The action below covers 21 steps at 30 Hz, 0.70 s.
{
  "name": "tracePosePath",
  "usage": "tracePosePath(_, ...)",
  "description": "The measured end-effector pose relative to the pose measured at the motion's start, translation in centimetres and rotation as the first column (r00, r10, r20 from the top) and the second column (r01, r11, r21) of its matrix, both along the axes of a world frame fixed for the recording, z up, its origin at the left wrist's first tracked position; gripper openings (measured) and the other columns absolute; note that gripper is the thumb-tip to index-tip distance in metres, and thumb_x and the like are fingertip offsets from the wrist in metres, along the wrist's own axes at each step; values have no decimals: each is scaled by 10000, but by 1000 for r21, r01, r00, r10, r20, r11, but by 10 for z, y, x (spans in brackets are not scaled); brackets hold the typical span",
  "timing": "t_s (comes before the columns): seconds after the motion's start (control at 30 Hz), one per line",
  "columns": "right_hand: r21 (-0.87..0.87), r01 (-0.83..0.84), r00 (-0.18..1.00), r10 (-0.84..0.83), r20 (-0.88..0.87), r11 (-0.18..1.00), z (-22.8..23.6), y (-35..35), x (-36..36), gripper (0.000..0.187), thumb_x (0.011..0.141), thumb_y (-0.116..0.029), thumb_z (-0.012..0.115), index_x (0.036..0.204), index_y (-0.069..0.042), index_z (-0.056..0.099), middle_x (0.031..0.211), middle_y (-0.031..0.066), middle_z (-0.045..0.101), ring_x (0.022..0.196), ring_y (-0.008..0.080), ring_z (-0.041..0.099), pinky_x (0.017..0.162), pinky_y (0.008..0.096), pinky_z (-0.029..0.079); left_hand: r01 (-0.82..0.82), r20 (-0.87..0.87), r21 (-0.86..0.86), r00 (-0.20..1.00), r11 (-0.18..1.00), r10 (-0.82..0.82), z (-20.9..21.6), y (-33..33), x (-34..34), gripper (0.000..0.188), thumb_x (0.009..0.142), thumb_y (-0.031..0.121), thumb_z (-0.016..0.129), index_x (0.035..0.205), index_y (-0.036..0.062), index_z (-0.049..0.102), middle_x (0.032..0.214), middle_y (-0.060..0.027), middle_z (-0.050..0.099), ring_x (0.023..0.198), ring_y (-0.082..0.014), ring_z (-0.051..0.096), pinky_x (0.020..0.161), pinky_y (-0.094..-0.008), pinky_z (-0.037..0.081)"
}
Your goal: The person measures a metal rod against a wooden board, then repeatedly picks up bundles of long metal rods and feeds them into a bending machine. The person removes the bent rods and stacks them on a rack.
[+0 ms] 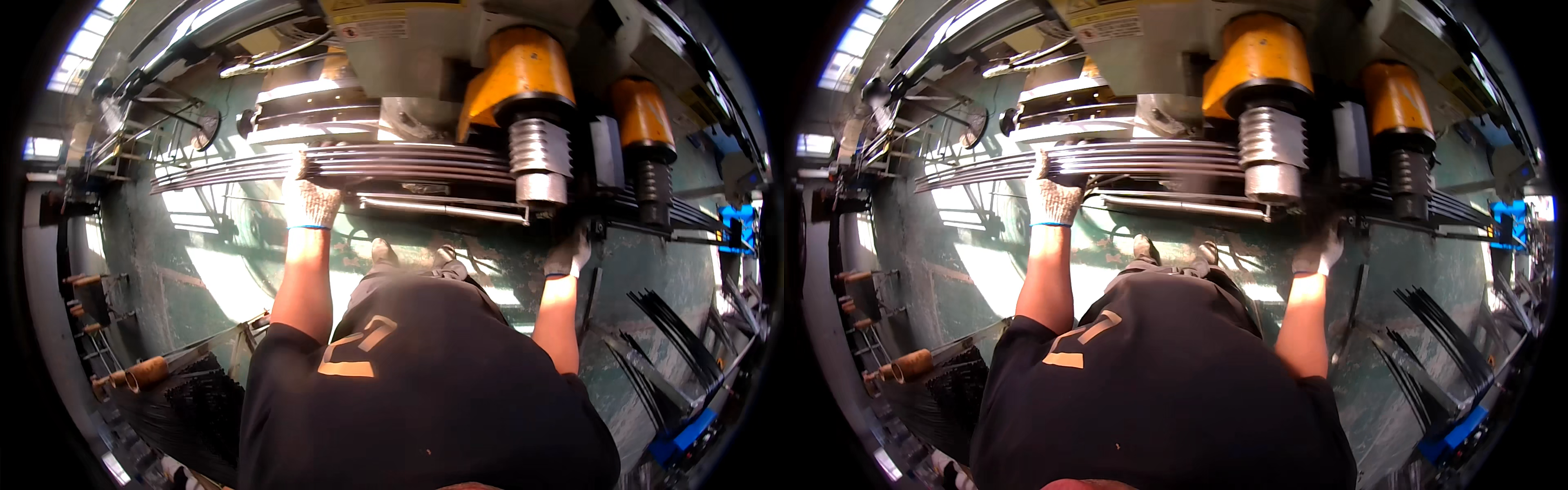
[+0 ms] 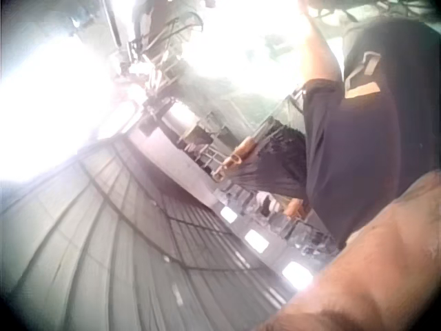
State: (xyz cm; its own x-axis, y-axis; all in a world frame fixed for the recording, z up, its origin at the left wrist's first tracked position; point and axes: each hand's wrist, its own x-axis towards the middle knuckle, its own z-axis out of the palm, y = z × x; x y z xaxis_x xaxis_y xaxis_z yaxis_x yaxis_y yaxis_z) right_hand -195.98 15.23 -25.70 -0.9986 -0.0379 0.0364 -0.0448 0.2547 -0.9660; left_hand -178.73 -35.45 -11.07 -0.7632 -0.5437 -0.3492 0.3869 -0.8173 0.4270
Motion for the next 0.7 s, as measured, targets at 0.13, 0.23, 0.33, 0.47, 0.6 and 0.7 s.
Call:
tracePosePath(0.13,-726,278,897,100,430,629,-33,14,27,501,1133,-375,300,1511,-116,501,1497,144,550,1361,325,521,1166,500,415,-150,-20,44,988,988,151,24,-56,34,480,1074,376,573,1372,0,558,1371,-220,609,1256,-398,589,1101,-615,457)
tracePosePath(0.23,-598,415,812,17,583,686,-91,35,53,498,1133,-354,360,1541,-107,503,1572,125,511,1439,321,471,1242,455,327,-249,-101,73,961,966,256,-5,-152,69,383,1092,353,540,1274,25,619,1274,-181,671,1200,-367,623,1074,-587,480)
tracePosePath(0.33,-228,610,688,-364,628,759,-60,-43,98,204,1041,-309,596,1059,-111,642,887,52,634,732,240,586,703,394,479,-389,-34,54,920,920,391,-14,-246,127,352,1104,378,508,1190,59,630,1193,-128,690,1087,-350,668,1013,-576,527)
tracePosePath(0.47,36,586,547,-428,719,810,-86,-86,157,268,1009,-350,591,866,-130,648,716,54,631,555,258,587,547,392,482,-515,101,-148,841,844,531,-34,-383,185,384,1104,424,499,1216,77,619,1233,-128,672,1135,-359,653,1006,-622,534)
tracePosePath(0.6,329,-230,811,-6,585,916,-119,-68,226,214,1005,-290,541,925,-113,629,877,71,662,818,271,660,768,394,518,-521,274,-268,765,810,583,-24,-464,212,369,1106,381,511,1329,100,597,1243,-131,650,1112,-331,647,949,-580,569)
tracePosePath(0.7,-601,241,523,420,742,762,-127,-78,236,260,1055,-272,433,884,-124,562,868,26,595,885,241,603,820,393,477,-588,326,-305,675,749,662,-38,-524,253,353,1080,398,564,1208,91,684,1094,-84,739,968,-266,700,924,-526,591)
